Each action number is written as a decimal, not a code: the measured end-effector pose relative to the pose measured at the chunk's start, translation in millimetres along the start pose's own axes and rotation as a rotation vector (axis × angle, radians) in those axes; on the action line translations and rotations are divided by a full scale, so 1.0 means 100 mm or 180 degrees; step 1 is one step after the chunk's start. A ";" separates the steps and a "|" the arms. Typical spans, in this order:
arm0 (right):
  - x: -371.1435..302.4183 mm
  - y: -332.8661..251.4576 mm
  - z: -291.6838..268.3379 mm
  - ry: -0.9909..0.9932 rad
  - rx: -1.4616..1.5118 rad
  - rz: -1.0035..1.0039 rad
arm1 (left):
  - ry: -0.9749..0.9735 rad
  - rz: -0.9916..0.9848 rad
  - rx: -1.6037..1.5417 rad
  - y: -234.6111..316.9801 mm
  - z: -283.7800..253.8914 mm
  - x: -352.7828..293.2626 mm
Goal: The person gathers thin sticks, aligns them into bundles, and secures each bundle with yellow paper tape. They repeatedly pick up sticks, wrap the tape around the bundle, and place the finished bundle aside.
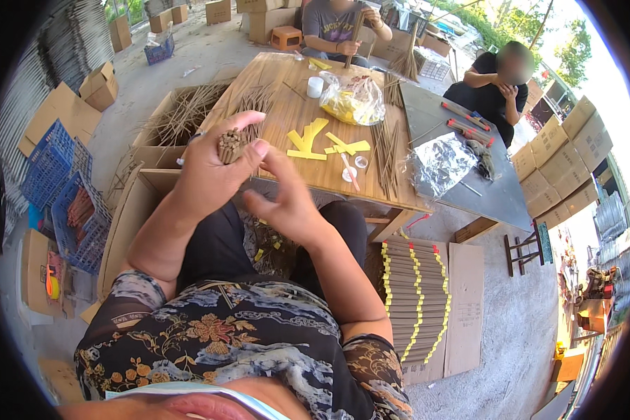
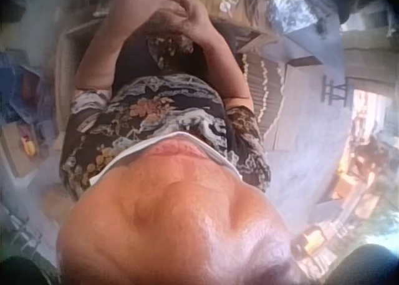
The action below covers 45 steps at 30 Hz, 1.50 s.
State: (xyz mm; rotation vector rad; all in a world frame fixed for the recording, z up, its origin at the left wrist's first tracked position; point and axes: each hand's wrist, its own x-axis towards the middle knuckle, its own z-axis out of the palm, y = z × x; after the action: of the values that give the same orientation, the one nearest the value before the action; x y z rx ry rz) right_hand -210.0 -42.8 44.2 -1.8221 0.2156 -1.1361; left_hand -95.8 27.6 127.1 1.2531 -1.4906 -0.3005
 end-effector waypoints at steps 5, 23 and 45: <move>0.09 -0.39 -0.13 0.0631 -0.1124 -0.0384 | -0.0465 0.0087 0.1000 -0.27 -0.02 -0.02; -0.17 -0.16 0.00 0.0390 -0.0884 0.0429 | -0.2189 -0.2211 -0.1864 -0.39 -0.03 -0.38; -0.14 0.34 -0.14 -0.1163 0.1332 0.1148 | -0.1907 -0.3066 -0.3134 -0.91 -0.06 -0.69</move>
State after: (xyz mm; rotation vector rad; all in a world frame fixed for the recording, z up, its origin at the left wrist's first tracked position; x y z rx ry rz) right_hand -218.0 -62.3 10.8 -1.5041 0.0781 -0.5347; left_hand -55.1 48.9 22.3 0.9590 -0.8105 -1.9128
